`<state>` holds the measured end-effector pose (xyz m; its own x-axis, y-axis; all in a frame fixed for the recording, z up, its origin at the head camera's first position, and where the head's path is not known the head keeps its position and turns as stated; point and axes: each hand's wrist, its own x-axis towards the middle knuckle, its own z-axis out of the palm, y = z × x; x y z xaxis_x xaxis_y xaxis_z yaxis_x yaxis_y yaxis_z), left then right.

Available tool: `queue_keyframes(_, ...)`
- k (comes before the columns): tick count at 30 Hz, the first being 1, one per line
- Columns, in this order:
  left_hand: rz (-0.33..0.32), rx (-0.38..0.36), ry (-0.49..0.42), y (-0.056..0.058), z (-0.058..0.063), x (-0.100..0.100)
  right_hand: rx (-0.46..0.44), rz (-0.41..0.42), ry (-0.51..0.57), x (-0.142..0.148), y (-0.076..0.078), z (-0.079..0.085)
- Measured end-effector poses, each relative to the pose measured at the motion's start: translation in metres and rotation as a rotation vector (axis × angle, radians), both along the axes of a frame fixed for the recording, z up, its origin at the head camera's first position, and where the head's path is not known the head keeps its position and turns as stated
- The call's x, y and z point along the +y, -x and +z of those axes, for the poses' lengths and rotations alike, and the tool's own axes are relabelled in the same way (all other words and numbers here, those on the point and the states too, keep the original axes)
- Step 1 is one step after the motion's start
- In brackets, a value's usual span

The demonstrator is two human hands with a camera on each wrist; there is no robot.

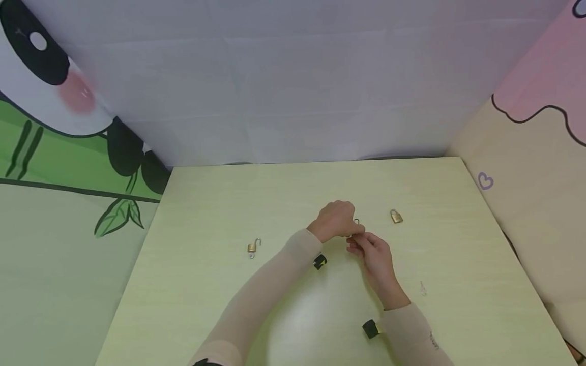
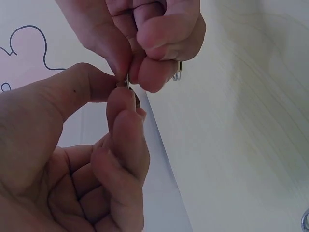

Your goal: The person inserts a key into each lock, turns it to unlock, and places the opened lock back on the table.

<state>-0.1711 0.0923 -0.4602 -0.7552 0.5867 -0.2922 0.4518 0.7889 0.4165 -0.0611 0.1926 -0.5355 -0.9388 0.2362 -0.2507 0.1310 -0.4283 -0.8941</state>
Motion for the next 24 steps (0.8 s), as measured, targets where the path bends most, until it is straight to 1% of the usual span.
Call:
queue_keyframes(3,-0.006,-0.001,0.003,0.0,0.001,0.0,-0.004,0.013,0.021,0.001,0.0,-0.001)
queue_keyframes(6,-0.025,0.008,0.035,0.001,0.003,-0.001,-0.019,0.038,0.0,0.003,-0.001,-0.002)
queue_keyframes(8,-0.054,0.017,0.062,0.002,0.004,-0.002,-0.035,0.056,-0.044,0.004,-0.002,-0.002)
queue_keyframes(10,-0.096,0.031,0.083,0.003,0.005,-0.005,-0.045,0.081,-0.119,0.008,-0.005,-0.002)
queue_keyframes(11,-0.127,0.043,0.091,0.004,0.005,-0.006,-0.051,0.088,-0.153,0.01,-0.006,-0.002)
queue_keyframes(13,-0.211,0.079,0.106,0.006,0.005,-0.009,-0.052,0.1,-0.226,0.014,-0.009,-0.001)
queue_keyframes(18,-0.465,0.199,0.162,0.007,0.009,-0.017,-0.044,0.113,-0.357,0.027,-0.015,0.002)
queue_keyframes(21,-0.575,0.263,0.219,0.005,0.012,-0.019,-0.028,0.122,-0.441,0.033,-0.017,0.004)
queue_keyframes(24,-0.659,0.322,0.273,0.002,0.015,-0.02,0.005,0.129,-0.501,0.038,-0.019,0.004)
